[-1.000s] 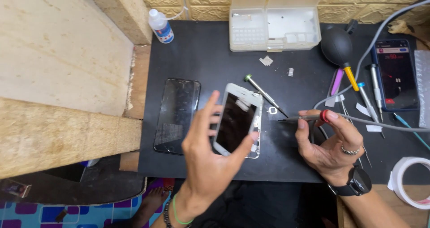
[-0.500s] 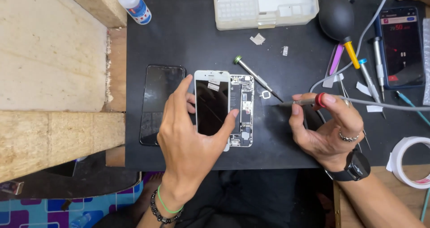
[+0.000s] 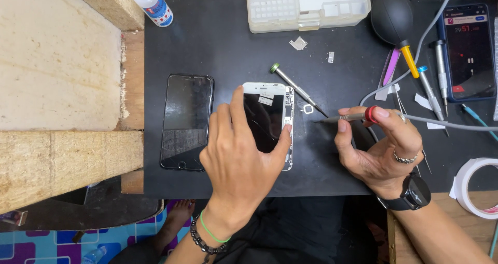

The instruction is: Technician performing internal repairs on a smartphone using a precision screwdriver and handling the screen assembly.

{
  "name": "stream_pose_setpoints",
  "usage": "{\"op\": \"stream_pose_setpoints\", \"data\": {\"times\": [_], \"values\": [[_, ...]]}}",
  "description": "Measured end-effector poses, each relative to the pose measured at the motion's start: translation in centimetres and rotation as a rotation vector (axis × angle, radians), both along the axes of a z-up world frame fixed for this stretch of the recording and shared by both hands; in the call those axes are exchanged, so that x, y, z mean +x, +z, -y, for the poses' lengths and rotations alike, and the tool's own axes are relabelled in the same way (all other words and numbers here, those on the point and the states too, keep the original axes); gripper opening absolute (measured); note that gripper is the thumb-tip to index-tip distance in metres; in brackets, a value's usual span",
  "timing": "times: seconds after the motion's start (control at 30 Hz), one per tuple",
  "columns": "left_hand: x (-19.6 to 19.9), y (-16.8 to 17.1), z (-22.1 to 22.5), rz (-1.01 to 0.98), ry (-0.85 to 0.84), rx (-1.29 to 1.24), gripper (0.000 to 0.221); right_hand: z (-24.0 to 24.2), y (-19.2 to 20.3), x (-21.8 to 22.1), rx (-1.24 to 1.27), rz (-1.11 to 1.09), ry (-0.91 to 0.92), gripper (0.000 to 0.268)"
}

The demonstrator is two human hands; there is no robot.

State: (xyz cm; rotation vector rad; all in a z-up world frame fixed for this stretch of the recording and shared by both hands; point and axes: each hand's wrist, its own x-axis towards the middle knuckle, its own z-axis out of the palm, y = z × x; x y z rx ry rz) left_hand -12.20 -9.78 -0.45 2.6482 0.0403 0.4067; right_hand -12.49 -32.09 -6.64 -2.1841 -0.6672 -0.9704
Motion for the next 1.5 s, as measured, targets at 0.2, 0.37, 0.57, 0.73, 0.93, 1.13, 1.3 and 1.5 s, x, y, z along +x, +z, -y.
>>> {"op": "stream_pose_setpoints", "data": {"times": [0.2, 0.37, 0.57, 0.73, 0.93, 1.13, 1.3, 1.5], "values": [[0.0, -0.8, 0.9, 0.026, -0.004, 0.079, 0.083, -0.2, 0.6, 0.1, -0.026, 0.010, -0.019, 0.050], [0.1, -0.9, 1.6, 0.055, -0.005, 0.120, 0.083, -0.5, 1.1, 0.2, -0.055, 0.023, -0.054, 0.049], [0.1, -0.9, 2.3, 0.051, 0.009, 0.185, 0.082, -0.3, 0.8, 0.2, -0.061, 0.020, -0.085, 0.047], [0.4, -0.9, 2.6, 0.060, 0.029, 0.218, 0.085, -0.3, 0.9, 0.2, -0.071, 0.010, -0.069, 0.047], [0.4, -1.1, 2.5, 0.046, 0.023, 0.212, 0.087, -0.3, 1.0, 0.2, -0.076, 0.003, -0.088, 0.049], [0.3, -0.9, 2.6, 0.035, 0.023, 0.214, 0.086, 0.1, 0.6, 0.3, 0.032, 0.038, -0.031, 0.052], [0.6, -0.9, 2.5, 0.024, 0.024, 0.222, 0.088, -0.8, 3.0, 0.5, -0.130, -0.029, -0.231, 0.047], [0.6, -0.9, 2.5, 0.013, 0.017, 0.230, 0.090, -2.4, 6.2, 1.2, -0.748, -0.028, -0.568, 0.046]]}}
